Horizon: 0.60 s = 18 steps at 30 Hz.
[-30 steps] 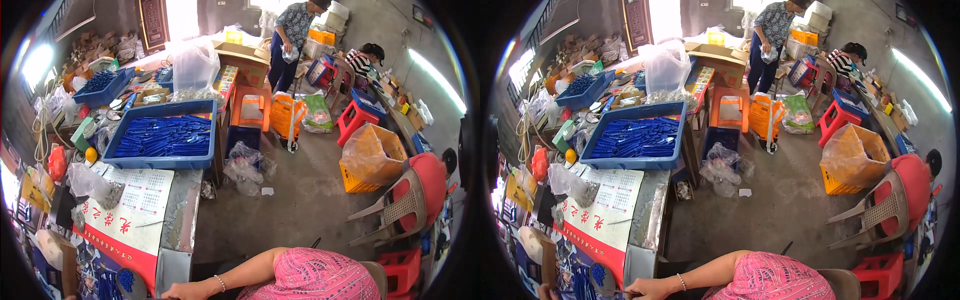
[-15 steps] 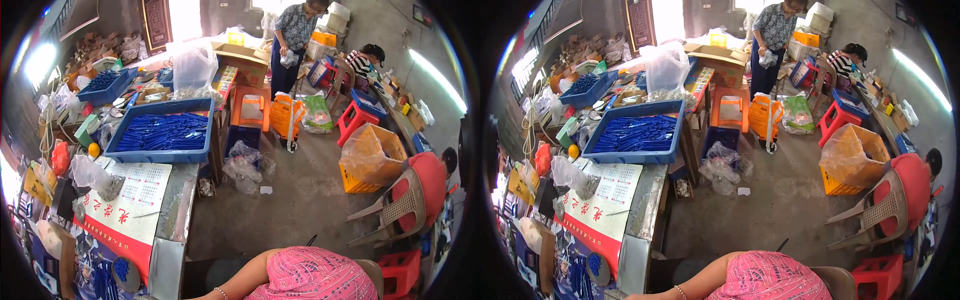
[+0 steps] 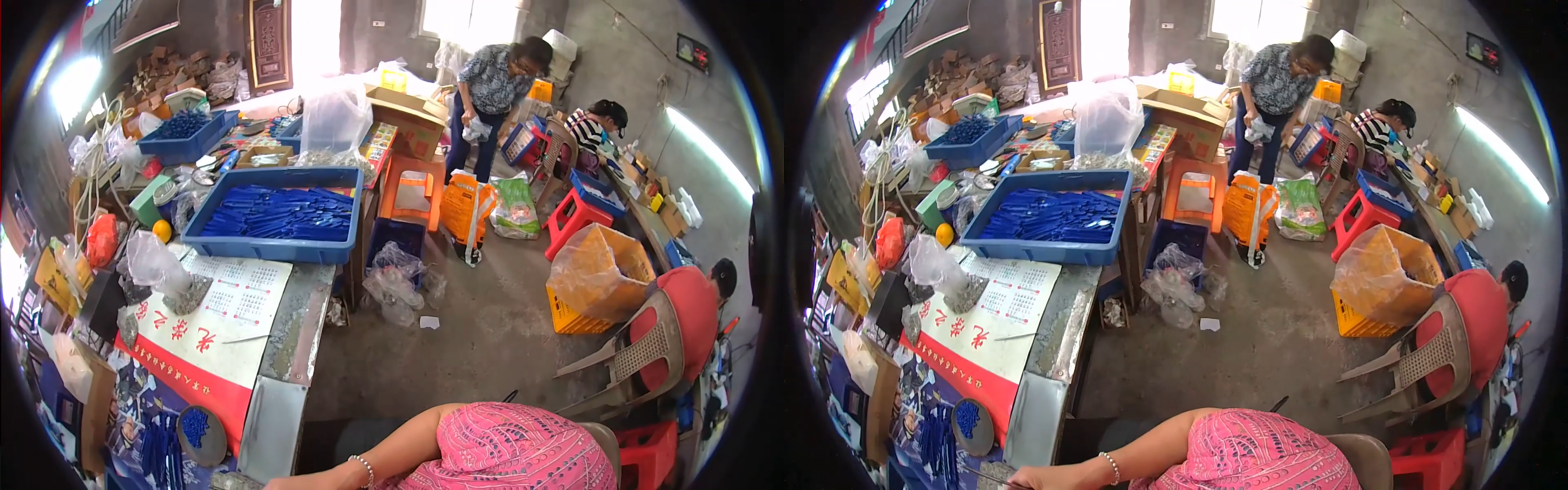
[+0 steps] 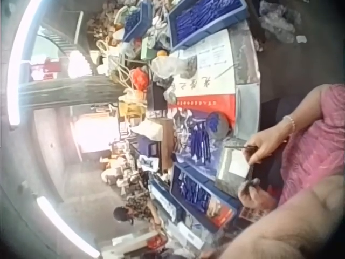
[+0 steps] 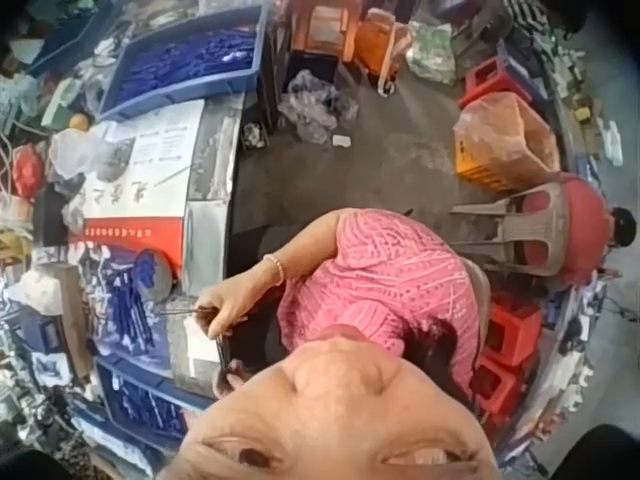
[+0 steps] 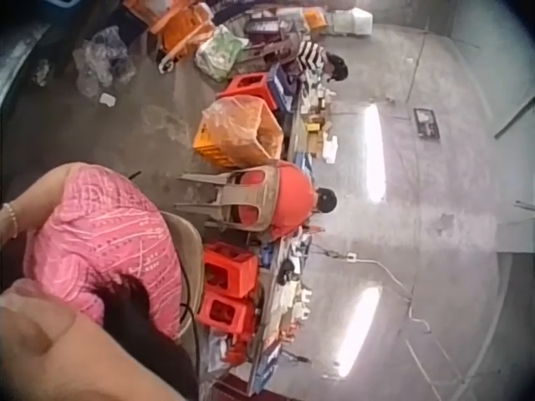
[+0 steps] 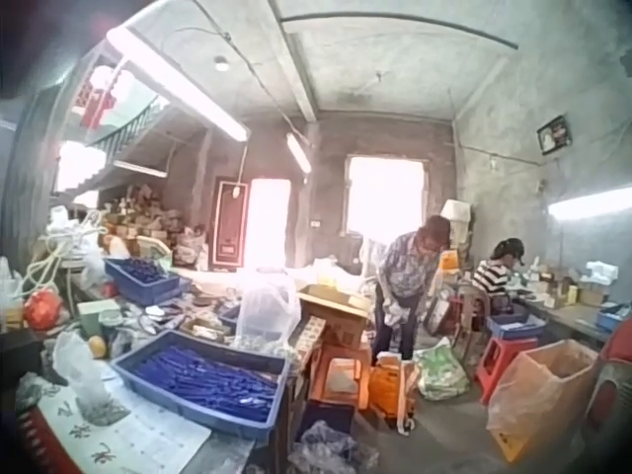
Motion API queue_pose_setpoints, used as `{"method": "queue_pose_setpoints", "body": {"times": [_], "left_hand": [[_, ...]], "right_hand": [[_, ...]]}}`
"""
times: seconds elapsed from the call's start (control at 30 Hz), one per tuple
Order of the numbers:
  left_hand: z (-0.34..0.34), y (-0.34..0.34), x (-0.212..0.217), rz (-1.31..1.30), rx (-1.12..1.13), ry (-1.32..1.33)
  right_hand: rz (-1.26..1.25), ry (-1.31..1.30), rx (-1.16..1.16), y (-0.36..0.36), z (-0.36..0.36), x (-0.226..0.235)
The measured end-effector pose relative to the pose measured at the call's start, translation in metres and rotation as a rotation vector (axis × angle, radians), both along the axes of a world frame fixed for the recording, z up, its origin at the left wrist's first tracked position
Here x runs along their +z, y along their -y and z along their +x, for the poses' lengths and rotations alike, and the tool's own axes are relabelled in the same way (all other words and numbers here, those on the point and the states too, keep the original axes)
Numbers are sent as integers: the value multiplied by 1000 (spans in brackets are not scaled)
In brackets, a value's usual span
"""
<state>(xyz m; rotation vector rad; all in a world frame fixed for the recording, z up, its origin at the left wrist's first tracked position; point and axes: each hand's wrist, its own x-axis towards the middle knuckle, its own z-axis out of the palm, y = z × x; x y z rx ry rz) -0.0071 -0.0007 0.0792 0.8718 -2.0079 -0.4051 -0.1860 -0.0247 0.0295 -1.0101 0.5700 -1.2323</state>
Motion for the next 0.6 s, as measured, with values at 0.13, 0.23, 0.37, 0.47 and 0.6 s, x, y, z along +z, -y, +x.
{"method": "queue_pose_setpoints", "body": {"times": [0.13, 0.23, 0.37, 0.47, 0.6], "left_hand": [[24, -8, -14, 934, 147, -325], [5, 2, 7, 998, 52, -156], [29, 10, -9, 1451, -269, -71], [46, -1, -68, 1468, -503, -454], [41, -5, -72, 1404, -509, -463]], "right_hand": [[-181, -261, 51, 11, -11, 4], [-201, -432, 154, 8, -26, 17], [-175, -553, 267, 16, -22, 22], [-140, -566, 354, 28, -7, 11], [-212, -714, 395, 34, 0, 24]]}}
